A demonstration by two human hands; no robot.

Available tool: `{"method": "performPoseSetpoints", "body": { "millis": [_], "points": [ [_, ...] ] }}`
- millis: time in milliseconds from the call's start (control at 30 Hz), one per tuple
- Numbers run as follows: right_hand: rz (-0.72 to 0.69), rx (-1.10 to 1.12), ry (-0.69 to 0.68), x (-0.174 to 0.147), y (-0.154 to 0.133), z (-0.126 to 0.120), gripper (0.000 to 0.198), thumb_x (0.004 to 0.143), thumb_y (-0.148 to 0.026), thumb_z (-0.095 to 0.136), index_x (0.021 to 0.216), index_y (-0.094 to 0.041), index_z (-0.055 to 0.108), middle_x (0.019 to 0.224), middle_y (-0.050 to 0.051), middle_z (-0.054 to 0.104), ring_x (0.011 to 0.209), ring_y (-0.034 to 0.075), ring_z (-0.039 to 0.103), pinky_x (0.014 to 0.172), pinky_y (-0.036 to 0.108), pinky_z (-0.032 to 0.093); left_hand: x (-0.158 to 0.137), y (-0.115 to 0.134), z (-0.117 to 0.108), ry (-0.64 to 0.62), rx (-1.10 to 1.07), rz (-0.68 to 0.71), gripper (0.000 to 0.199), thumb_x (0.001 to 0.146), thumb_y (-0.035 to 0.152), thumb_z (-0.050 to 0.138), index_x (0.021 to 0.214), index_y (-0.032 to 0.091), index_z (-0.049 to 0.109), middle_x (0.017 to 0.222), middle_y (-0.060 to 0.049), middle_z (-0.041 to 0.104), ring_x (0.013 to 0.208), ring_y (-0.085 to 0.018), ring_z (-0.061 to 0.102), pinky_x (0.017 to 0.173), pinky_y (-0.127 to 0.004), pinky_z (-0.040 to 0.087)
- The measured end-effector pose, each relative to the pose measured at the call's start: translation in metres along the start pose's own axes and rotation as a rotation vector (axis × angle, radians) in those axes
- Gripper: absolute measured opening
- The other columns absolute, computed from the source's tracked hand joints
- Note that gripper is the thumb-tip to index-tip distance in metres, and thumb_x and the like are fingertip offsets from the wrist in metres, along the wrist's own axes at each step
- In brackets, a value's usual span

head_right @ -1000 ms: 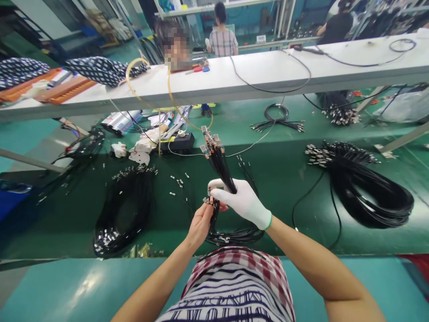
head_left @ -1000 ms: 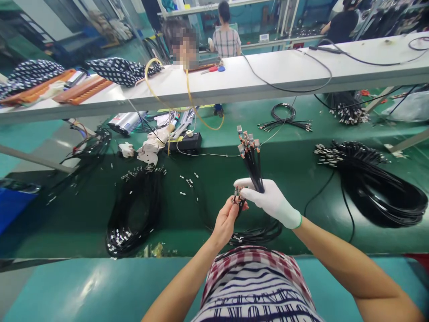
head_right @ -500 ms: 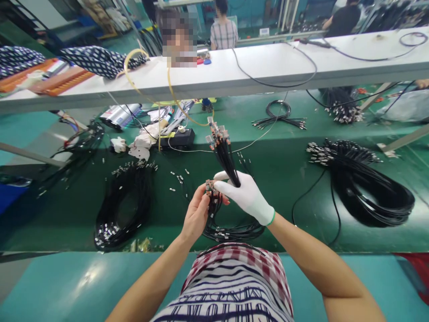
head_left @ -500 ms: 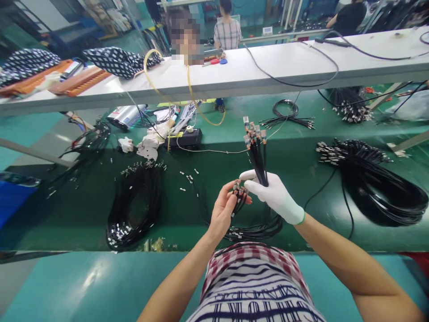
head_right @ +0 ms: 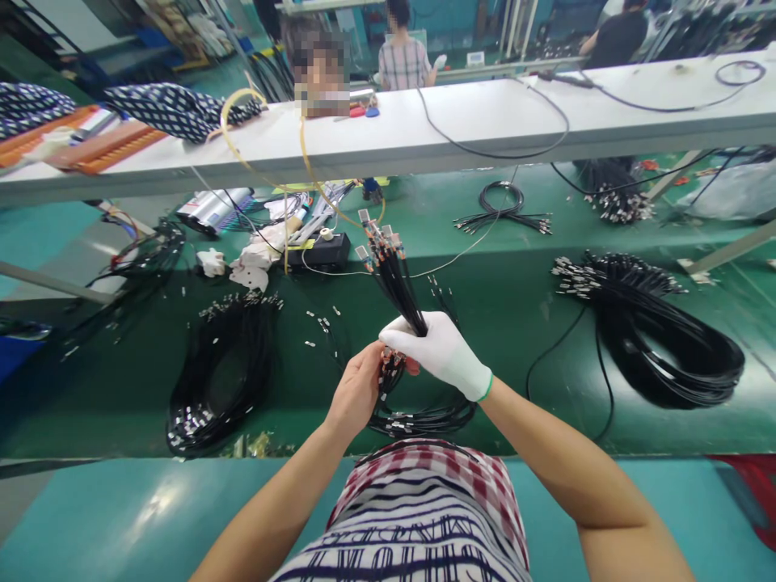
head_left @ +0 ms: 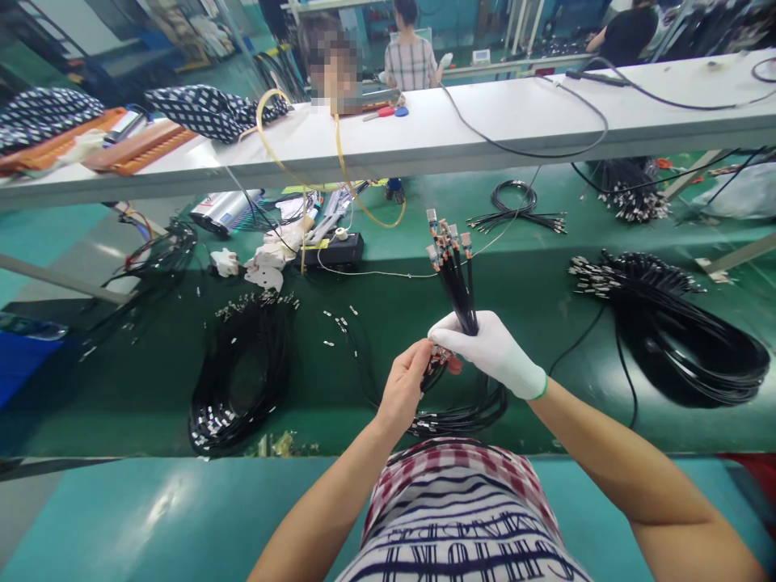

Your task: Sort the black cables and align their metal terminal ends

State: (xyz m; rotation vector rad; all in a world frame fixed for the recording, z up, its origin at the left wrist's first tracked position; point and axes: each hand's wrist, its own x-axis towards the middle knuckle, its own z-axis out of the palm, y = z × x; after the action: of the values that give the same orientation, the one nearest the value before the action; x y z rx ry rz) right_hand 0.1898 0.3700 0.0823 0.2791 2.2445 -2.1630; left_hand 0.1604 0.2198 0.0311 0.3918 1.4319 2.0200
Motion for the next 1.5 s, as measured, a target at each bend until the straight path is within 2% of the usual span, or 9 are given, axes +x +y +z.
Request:
{"method": "performPoseSetpoints", "body": {
  "millis": [267,467,600,733,900,1033,1200,1267,1500],
  "points": [
    [-0.038,0.004,-0.024,-0.002,0.008,0.003,0.018,0.084,-0.032,0.061,0.077,-0.016,0.065,0.054,-0.002,0.055,0.045,0.012,0.054,0.045,0.024,0.045,0.001,0.0,0.0,0.032,-0.006,-0.03,0.036,0.092,0.044,0.055,0.089,0.012,0.071,0.079,-0.007,0.07,0.076,-0.019,0.065,0.073,-0.029,0.05],
    [-0.052,-0.076,-0.023,-0.006,0.007,0.002,0.025,0.083,-0.036,0.065,0.099,-0.017,0.07,0.06,-0.003,0.059,0.052,0.012,0.056,0.056,0.025,0.048,0.0,-0.002,-0.002,0.091,-0.023,0.002,0.034,0.092,0.043,0.056,0.093,0.013,0.072,0.078,-0.006,0.07,0.077,-0.018,0.065,0.076,-0.029,0.049],
    [-0.1,-0.121,0.057,-0.007,0.009,0.006,0.019,0.084,-0.03,0.062,0.094,-0.018,0.072,0.078,0.0,0.067,0.069,0.014,0.062,0.066,0.025,0.05,0.001,-0.004,0.002,0.221,-0.053,0.078,0.024,0.086,0.037,0.067,0.098,0.017,0.071,0.084,-0.003,0.07,0.078,-0.014,0.062,0.077,-0.023,0.048],
    [-0.178,-0.187,0.119,-0.01,0.011,0.011,0.021,0.082,-0.03,0.066,0.098,-0.019,0.071,0.095,0.002,0.071,0.087,0.018,0.065,0.081,0.028,0.051,0.002,-0.006,0.005,0.309,-0.083,0.126,0.02,0.08,0.035,0.074,0.09,0.018,0.071,0.084,-0.001,0.069,0.077,-0.011,0.06,0.075,-0.019,0.046],
    [-0.206,-0.308,0.137,-0.012,0.013,0.013,0.016,0.085,-0.031,0.063,0.095,-0.019,0.069,0.088,0.002,0.07,0.08,0.018,0.064,0.075,0.028,0.05,0.002,-0.004,0.006,0.355,-0.122,0.096,0.023,0.073,0.035,0.078,0.085,0.016,0.071,0.083,-0.002,0.069,0.077,-0.013,0.06,0.076,-0.022,0.047],
    [-0.214,-0.311,0.141,-0.013,0.015,0.013,0.013,0.088,-0.029,0.058,0.091,-0.019,0.066,0.085,0.001,0.068,0.076,0.016,0.062,0.072,0.027,0.048,0.0,-0.004,0.007,0.353,-0.134,0.095,0.021,0.073,0.033,0.079,0.083,0.016,0.072,0.082,-0.002,0.068,0.077,-0.012,0.058,0.074,-0.02,0.046],
    [-0.185,-0.355,0.109,-0.017,0.015,0.015,0.015,0.079,-0.031,0.069,0.087,-0.019,0.063,0.078,-0.001,0.064,0.068,0.014,0.056,0.064,0.024,0.044,-0.004,-0.006,0.007,0.324,-0.229,0.056,0.019,0.074,0.033,0.078,0.078,0.016,0.069,0.076,0.0,0.064,0.07,-0.009,0.054,0.067,-0.018,0.043],
    [-0.188,-0.391,0.116,-0.017,0.015,0.016,0.014,0.08,-0.03,0.068,0.082,-0.019,0.061,0.074,-0.002,0.062,0.065,0.013,0.053,0.062,0.024,0.042,-0.005,-0.005,0.006,0.303,-0.246,0.041,0.018,0.074,0.032,0.078,0.078,0.017,0.068,0.076,0.001,0.064,0.07,-0.009,0.054,0.067,-0.017,0.043],
    [-0.203,-0.404,0.082,-0.015,0.018,0.015,0.011,0.087,-0.027,0.06,0.079,-0.019,0.057,0.072,-0.002,0.061,0.064,0.012,0.051,0.061,0.024,0.04,-0.01,-0.01,-0.01,0.232,0.013,0.115,0.018,0.08,0.033,0.072,0.083,0.016,0.069,0.083,-0.003,0.063,0.079,-0.013,0.053,0.075,-0.022,0.043]
  ]
}}
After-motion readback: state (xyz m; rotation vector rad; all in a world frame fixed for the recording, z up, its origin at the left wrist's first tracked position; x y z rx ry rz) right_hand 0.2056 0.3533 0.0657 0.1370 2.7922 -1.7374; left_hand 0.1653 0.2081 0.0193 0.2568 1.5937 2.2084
